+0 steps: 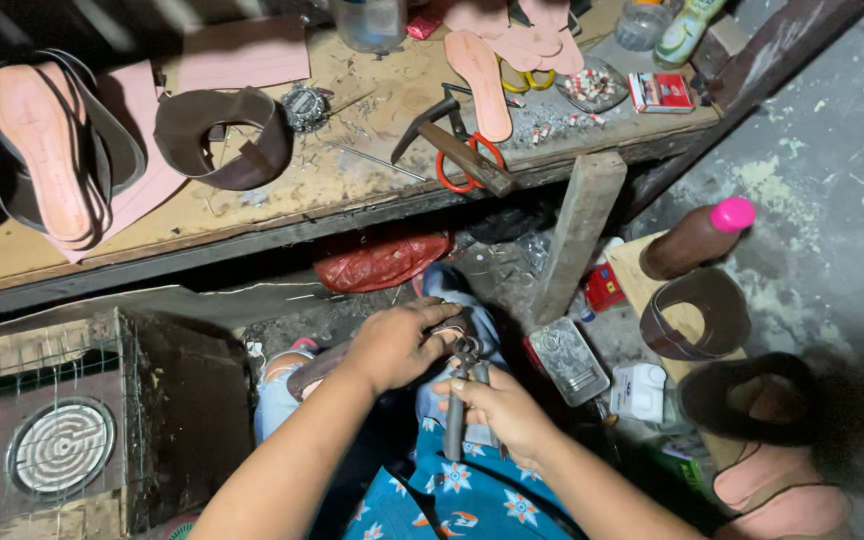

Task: The person sits on the floor and repairs a brown slip-on shoe. They use a hammer to drive nails into the sole, then use pliers to pull and trim the nails. The person repeatedly checks the shoe's fit and alignment while working.

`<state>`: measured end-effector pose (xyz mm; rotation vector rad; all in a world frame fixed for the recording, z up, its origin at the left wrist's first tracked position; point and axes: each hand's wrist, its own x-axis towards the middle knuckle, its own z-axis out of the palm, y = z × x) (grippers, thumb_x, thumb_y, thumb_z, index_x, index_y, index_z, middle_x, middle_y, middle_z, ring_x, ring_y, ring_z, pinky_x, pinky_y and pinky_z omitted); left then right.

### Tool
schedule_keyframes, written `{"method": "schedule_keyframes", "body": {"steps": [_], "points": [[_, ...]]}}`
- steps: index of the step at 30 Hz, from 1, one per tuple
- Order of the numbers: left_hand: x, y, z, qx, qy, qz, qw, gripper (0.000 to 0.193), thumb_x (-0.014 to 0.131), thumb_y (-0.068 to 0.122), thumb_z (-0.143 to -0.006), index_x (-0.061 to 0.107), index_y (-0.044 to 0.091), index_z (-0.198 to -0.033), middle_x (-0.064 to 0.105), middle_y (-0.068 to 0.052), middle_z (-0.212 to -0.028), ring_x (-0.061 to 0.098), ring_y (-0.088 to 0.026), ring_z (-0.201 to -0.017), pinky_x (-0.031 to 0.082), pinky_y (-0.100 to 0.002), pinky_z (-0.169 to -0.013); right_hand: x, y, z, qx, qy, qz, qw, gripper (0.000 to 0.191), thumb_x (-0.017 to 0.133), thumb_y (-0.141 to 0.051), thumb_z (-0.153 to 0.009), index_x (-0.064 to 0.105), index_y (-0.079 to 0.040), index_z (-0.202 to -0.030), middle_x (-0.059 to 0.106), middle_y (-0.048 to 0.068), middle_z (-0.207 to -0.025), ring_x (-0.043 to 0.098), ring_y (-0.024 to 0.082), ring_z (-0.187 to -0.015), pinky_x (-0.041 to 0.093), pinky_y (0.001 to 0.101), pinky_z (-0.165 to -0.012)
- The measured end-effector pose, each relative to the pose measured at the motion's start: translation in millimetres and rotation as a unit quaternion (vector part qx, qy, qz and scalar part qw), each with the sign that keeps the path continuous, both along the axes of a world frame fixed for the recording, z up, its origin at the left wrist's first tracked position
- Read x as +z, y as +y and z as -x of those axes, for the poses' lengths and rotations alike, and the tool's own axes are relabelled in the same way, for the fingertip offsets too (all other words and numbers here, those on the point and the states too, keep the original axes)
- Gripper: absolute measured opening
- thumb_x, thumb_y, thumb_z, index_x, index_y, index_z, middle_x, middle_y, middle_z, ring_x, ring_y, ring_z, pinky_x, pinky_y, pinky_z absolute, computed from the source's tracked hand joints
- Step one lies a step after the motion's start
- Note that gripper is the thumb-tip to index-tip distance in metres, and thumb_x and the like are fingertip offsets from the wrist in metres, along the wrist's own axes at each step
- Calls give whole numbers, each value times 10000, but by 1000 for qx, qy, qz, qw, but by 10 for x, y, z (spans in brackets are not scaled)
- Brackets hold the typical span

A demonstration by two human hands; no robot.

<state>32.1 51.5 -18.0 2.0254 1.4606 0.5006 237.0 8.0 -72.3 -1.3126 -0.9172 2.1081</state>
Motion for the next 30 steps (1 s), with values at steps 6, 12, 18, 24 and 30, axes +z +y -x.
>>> {"method": "schedule_keyframes", "body": {"steps": [6, 12, 18, 24, 30], "points": [[-29, -59, -106, 9, -2, -43, 999, 455, 664, 269, -836, 684, 192, -1285, 667, -119, -1324, 645, -356, -1154, 530, -453, -944, 163, 126, -246, 9, 170, 117, 978, 401, 543, -149, -937, 561, 98, -1252, 689, 289, -1239, 709, 387, -1107, 606, 508, -864], [-60, -129, -178, 23, 33, -27, 999, 447, 668, 336, -870, 676, 213, -1299, 636, -143, -1347, 626, -368, -1179, 509, -460, -972, 128, 105, -325, 23, 164, 156, 974, 373, 529, -114, -946, 571, 104, -1245, 693, 297, -1195, 711, 396, -1064, 598, 549, -850], [-131, -202, -269, 2, 36, -82, 996, 435, 660, 316, -903, 659, 169, -1313, 575, -166, -1431, 529, -373, -1329, 437, -475, -1066, 36, 107, -453, 28, 142, 160, 976, 339, 560, -106, -915, 599, 14, -1230, 708, 223, -1032, 721, 321, -905, 627, 524, -763], [-142, -274, -335, -11, 95, -133, 986, 510, 678, 258, -824, 641, 169, -1325, 557, -138, -1445, 512, -364, -1330, 366, -586, -1059, -22, 86, -618, 58, 88, 135, 985, 339, 615, -217, -962, 634, 25, -1198, 650, 109, -773, 645, 198, -572, 541, 362, -456], [-97, -324, -418, -18, 51, -95, 994, 484, 674, 222, -791, 660, 201, -1275, 595, -113, -1411, 573, -344, -1263, 383, -526, -1096, 21, -216, -668, 30, 16, 114, 993, 321, 613, -272, -944, 632, -43, -1167, 602, 69, -725, 583, 168, -506, 492, 344, -408]]}}
